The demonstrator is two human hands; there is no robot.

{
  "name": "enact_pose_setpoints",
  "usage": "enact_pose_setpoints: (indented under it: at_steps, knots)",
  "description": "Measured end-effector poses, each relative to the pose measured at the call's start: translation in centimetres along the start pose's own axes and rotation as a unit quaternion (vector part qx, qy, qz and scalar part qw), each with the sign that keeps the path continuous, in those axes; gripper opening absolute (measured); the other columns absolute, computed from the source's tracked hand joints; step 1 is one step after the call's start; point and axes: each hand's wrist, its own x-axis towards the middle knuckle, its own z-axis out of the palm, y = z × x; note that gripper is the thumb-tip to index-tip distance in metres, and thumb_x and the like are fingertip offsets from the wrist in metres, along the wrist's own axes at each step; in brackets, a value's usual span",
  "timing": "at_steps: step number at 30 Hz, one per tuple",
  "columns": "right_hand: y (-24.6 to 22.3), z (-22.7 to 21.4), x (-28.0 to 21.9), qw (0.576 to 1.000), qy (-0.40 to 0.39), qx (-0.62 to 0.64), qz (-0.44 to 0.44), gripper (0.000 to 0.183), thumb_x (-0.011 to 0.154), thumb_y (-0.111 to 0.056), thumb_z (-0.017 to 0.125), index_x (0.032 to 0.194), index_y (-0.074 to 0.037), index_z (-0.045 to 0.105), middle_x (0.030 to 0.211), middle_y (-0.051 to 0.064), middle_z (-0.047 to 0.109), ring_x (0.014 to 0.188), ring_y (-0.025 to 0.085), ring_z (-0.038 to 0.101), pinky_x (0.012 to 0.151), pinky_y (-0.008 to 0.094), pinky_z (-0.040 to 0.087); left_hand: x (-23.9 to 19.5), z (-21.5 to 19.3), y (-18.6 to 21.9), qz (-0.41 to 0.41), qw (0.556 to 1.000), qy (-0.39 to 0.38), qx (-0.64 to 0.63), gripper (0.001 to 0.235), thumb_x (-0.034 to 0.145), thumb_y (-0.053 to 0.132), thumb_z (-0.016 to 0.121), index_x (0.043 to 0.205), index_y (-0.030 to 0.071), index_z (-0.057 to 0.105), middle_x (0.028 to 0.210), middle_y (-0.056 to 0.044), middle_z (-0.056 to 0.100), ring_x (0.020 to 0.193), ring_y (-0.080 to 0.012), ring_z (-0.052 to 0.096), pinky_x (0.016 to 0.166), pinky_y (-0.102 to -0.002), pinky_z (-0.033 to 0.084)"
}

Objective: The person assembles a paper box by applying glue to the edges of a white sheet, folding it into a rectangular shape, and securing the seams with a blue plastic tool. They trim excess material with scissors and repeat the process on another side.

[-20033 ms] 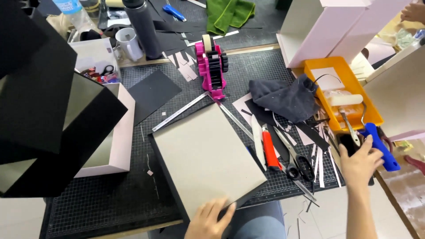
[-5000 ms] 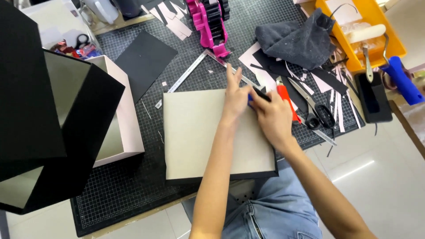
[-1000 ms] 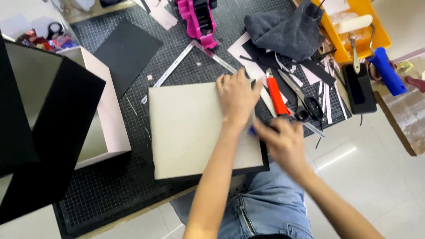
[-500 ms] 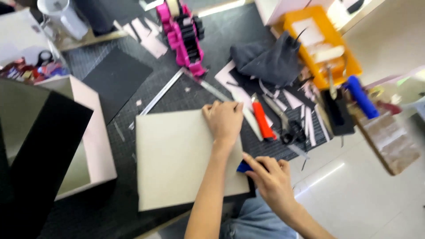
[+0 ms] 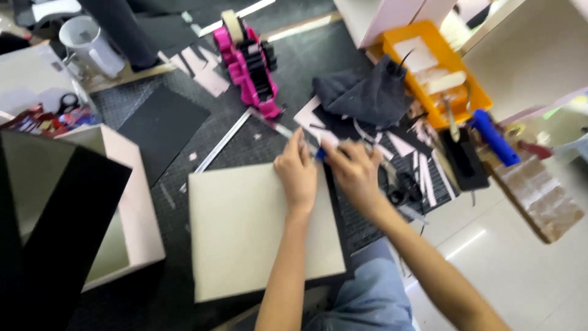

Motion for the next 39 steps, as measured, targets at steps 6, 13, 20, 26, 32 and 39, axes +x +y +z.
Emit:
enact_pose_setpoints:
  at_steps: [6,13,20,26,32,39]
  knots:
    - [4.9,4.3,1.7,0.978,0.028,0.195,0.061,0.031,0.092,-0.003,0.072,0.118,-0.020,0.076,0.099,0.006,0.070,0.099,0.018,0.068,0.092,0.032,0.030,1.0,0.0,-0.4,-0.008,0.974,0.190,-0.127,0.011,0.093,0.008,0.069,0.104,0.009,0.072,0.089,-0.006,0.074,0.081,-0.0236,0.075,0.076,-0.034,0.057]
    - [15.3,6.2,0.9,0.823,0.047,0.407,0.393,0.058,0.094,-0.004,0.074,0.147,-0.008,0.050,0.111,0.022,0.067,0.101,0.031,0.068,0.077,0.042,0.059,0.7,0.1,-0.2,-0.050,0.972,0.188,-0.131,0.007,0.087,0.016,0.077,0.088,0.011,0.073,0.071,-0.006,0.071,0.058,-0.0170,0.069,0.051,-0.027,0.054]
    - [28.3,20.4,0.3,0.927,-0.081,0.009,0.366,0.054,0.089,-0.038,0.081,0.120,0.003,0.065,0.109,0.028,0.068,0.108,0.042,0.065,0.098,0.053,0.044,0.6,-0.8,-0.2,-0.014,0.981,0.170,-0.088,0.012,0.096,0.017,0.068,0.092,0.009,0.076,0.065,-0.004,0.069,0.055,-0.0158,0.068,0.054,-0.028,0.054]
    - [24.5,19.3,-0.7,0.957,-0.090,-0.062,0.271,0.036,0.088,-0.009,0.075,0.109,0.004,0.049,0.096,0.025,0.063,0.085,0.046,0.070,0.075,0.051,0.059,0.5,-1.6,2.0,-0.051,0.981,0.159,-0.104,0.020,0.100,0.014,0.060,0.109,0.006,0.076,0.056,-0.005,0.067,0.050,-0.0096,0.058,0.052,-0.025,0.051]
    - [24.9,20.6,-3.9,0.980,-0.164,-0.106,0.048,0.062,0.063,-0.002,0.083,0.115,0.019,0.057,0.108,0.035,0.059,0.104,0.050,0.058,0.097,0.053,0.045,0.7,-0.7,0.1,0.011,0.984,0.165,-0.071,0.019,0.094,0.006,0.067,0.111,0.008,0.075,0.076,-0.015,0.075,0.078,-0.0273,0.075,0.070,-0.037,0.057]
    - [15.4,4.7,-2.3,0.983,-0.037,0.117,0.136,0.028,0.080,0.009,0.075,0.107,0.013,0.066,0.107,0.030,0.062,0.104,0.048,0.059,0.092,0.049,0.045,1.1,-0.2,-0.7,-0.026,0.983,0.150,-0.105,0.016,0.076,0.014,0.086,0.090,0.015,0.078,0.074,-0.005,0.076,0.076,-0.0192,0.076,0.070,-0.030,0.058]
